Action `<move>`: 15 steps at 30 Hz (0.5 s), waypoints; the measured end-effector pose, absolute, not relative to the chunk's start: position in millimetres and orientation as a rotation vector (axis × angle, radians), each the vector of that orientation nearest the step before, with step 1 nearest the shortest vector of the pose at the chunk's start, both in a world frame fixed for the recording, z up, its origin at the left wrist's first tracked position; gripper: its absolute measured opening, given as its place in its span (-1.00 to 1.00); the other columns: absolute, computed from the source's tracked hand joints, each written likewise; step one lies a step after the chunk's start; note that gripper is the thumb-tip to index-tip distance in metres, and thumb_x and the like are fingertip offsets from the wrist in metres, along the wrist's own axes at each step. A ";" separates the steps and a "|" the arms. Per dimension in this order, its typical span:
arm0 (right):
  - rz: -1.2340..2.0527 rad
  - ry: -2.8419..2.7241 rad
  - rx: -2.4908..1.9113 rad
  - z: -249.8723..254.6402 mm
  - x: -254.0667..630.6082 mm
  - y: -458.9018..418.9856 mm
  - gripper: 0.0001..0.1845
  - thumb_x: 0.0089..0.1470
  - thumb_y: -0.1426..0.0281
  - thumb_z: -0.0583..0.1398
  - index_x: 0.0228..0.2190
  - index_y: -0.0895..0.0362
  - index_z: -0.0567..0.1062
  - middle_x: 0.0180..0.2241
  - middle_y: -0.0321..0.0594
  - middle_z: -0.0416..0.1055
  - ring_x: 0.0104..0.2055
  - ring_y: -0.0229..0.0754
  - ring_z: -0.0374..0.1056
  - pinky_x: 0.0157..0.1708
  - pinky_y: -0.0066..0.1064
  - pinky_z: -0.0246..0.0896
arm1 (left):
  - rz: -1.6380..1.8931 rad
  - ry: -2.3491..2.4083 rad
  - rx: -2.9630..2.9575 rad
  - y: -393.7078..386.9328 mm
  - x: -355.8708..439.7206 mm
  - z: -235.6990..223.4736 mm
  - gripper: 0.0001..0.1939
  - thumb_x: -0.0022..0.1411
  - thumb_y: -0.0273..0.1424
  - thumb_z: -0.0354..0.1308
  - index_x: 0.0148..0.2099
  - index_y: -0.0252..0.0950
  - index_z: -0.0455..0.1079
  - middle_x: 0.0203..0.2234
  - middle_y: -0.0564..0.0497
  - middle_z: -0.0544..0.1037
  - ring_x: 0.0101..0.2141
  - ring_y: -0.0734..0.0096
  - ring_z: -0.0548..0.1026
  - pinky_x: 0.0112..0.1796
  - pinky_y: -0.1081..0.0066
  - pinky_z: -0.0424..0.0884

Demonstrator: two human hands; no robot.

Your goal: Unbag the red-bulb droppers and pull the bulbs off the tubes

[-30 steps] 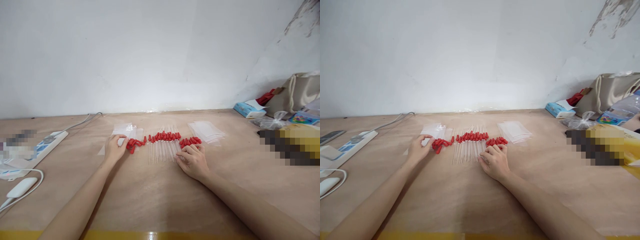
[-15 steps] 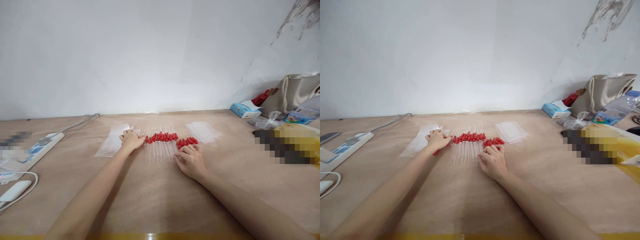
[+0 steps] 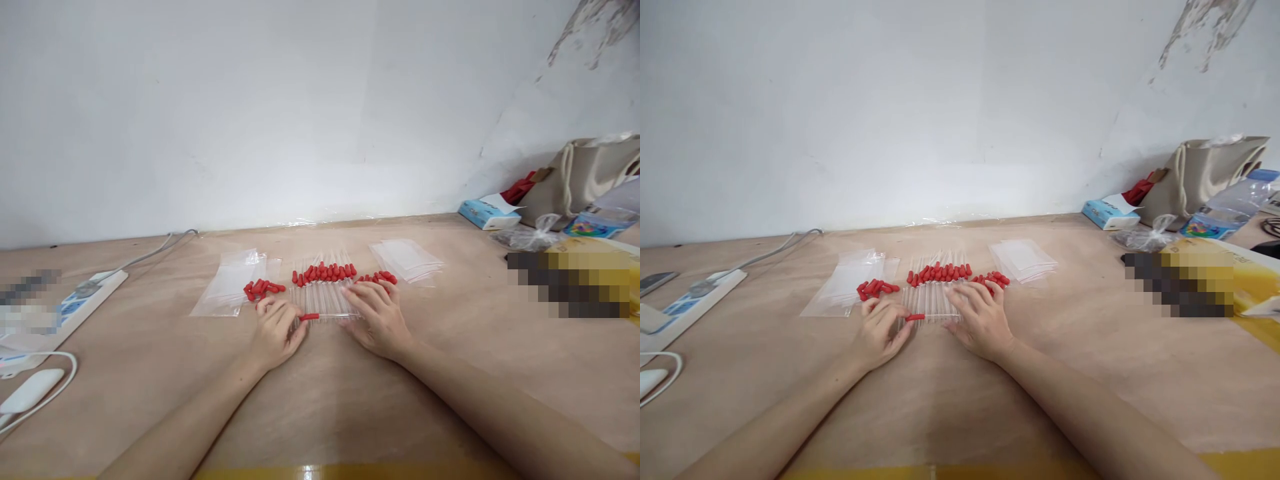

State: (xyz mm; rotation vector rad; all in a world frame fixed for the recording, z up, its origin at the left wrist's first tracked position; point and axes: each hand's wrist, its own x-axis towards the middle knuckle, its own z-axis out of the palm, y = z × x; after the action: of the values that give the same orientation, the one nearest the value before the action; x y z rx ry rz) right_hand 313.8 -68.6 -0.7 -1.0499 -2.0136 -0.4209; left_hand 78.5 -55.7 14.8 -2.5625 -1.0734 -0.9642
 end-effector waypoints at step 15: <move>-0.309 -2.178 -0.876 -7.7 297.2 -68.7 -0.82 0.08 0.28 0.10 -0.41 0.05 0.48 -0.59 -0.38 0.35 -0.43 -0.33 0.13 -0.03 -0.19 -0.26 | -0.996 -0.860 -2.665 -56.1 85.5 7.9 -0.89 0.15 -0.37 0.10 -0.24 -0.18 0.39 -0.39 0.10 0.52 -0.32 0.42 0.37 -0.16 0.26 0.06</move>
State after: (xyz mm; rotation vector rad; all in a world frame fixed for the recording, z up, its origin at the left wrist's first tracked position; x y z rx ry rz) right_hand 297.2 -68.7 -7.7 -0.8757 -2.1781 -0.3092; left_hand 85.5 -56.1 7.9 -2.6649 -0.8599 -0.9964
